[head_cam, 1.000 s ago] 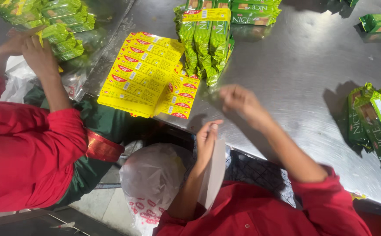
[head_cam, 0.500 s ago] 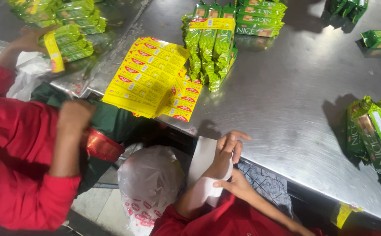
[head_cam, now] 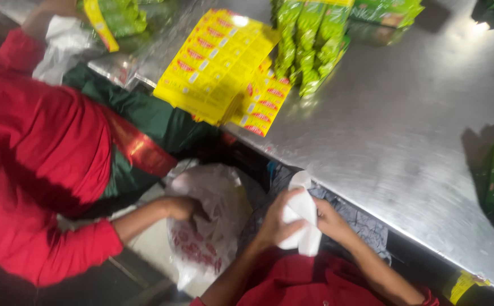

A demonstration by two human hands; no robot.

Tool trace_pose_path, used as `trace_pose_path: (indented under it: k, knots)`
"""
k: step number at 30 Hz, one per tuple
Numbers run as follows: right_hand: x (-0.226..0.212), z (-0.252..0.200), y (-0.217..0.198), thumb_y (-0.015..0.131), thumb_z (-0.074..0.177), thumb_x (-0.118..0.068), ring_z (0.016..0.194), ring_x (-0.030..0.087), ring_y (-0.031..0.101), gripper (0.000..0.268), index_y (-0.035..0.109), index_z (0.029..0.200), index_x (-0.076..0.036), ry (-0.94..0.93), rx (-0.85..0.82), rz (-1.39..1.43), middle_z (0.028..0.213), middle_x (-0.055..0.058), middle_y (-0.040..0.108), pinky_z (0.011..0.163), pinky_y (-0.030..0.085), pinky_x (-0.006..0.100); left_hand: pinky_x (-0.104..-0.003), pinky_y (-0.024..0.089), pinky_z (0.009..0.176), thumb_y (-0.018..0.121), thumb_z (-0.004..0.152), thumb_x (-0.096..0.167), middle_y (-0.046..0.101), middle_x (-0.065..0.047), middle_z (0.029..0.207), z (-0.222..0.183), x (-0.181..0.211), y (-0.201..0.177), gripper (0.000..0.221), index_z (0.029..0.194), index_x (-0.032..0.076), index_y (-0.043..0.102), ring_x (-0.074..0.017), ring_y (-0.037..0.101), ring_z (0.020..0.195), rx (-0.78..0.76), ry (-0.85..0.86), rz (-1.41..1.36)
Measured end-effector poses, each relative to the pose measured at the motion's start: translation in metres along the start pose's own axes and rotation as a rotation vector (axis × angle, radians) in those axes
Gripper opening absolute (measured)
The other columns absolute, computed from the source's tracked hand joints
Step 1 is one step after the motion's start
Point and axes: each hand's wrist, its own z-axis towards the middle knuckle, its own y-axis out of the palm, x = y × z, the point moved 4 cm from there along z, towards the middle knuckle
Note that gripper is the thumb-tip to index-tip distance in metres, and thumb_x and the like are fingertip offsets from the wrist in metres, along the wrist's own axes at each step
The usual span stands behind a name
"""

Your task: The person organizes stacks of green biscuit packets on a table and applies yellow adhesive labels around them by hand.

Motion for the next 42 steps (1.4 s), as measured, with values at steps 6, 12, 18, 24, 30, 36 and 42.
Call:
trace_pose_path:
  k: [6,12,18,24,30,36,42]
  knots:
    - [-0.035,0.005,-0.006,0.058,0.1,-0.026,0.12,0.02,0.063,0.042,0.061,0.139,-0.011,0.076,-0.13,-0.202,0.134,0.006,0.068,0.099,0.051,0.036,-0.039,0.054,0.099,0.059,0.087,0.004,0.072,-0.018,0.118,-0.058,-0.076,-0.049,0.037,0.124,0.006,0.066,-0.0349,0.07,0.11,0.268,-0.148,0.255]
    - [-0.053,-0.014,-0.072,0.056,0.108,-0.016,0.112,0.02,0.069,0.033,0.066,0.136,-0.003,0.042,0.155,-0.148,0.124,0.012,0.071,0.096,0.056,0.035,-0.043,0.056,0.075,0.051,0.077,-0.002,0.067,-0.016,0.086,-0.143,-0.168,-0.125,0.022,0.091,0.0,0.068,-0.0338,0.069,0.08,0.621,-0.249,0.527]
    - [-0.018,-0.027,-0.094,0.052,0.114,-0.007,0.118,0.023,0.067,0.028,0.06,0.138,0.006,0.005,0.205,0.031,0.129,0.015,0.067,0.098,0.056,0.035,-0.051,0.052,0.083,0.051,0.087,0.007,0.064,-0.017,0.088,-0.216,-0.201,-0.204,0.015,0.086,-0.001,0.064,-0.0374,0.064,0.083,1.056,-0.183,0.973]
    - [-0.008,-0.024,-0.09,0.053,0.119,-0.007,0.102,0.016,0.068,0.021,0.063,0.132,0.005,0.036,0.362,0.016,0.119,0.013,0.069,0.081,0.057,0.027,-0.051,0.046,0.107,0.052,0.096,0.006,0.051,-0.018,0.145,-0.177,-0.243,-0.166,0.038,0.134,0.004,0.054,-0.0424,0.056,0.126,0.694,-0.254,1.177]
    - [-0.025,-0.02,-0.071,0.053,0.12,-0.008,0.09,0.013,0.067,0.02,0.066,0.13,0.005,-0.009,0.474,-0.107,0.111,0.012,0.071,0.07,0.054,0.024,-0.047,0.046,0.099,0.061,0.081,0.006,0.033,-0.016,0.162,-0.151,-0.292,-0.157,0.081,0.156,0.005,0.032,-0.0508,0.046,0.132,0.257,-0.746,1.276]
    - [-0.035,-0.019,-0.071,0.054,0.115,-0.008,0.09,0.013,0.067,0.022,0.067,0.128,0.003,0.012,0.446,-0.052,0.114,0.01,0.071,0.071,0.056,0.024,-0.047,0.049,0.097,0.077,0.078,0.029,0.035,-0.019,0.157,-0.105,-0.311,-0.184,0.094,0.155,0.003,0.029,-0.0368,0.062,0.116,0.034,-1.05,1.244]
    - [-0.036,-0.02,-0.075,0.055,0.11,-0.007,0.091,0.015,0.069,0.022,0.069,0.125,0.003,-0.014,0.431,-0.015,0.112,0.012,0.072,0.072,0.06,0.027,-0.043,0.054,0.085,0.072,0.09,0.028,0.062,-0.011,0.123,-0.068,-0.249,-0.194,0.035,0.119,0.012,0.061,-0.0289,0.069,0.102,-0.017,-0.836,1.418]
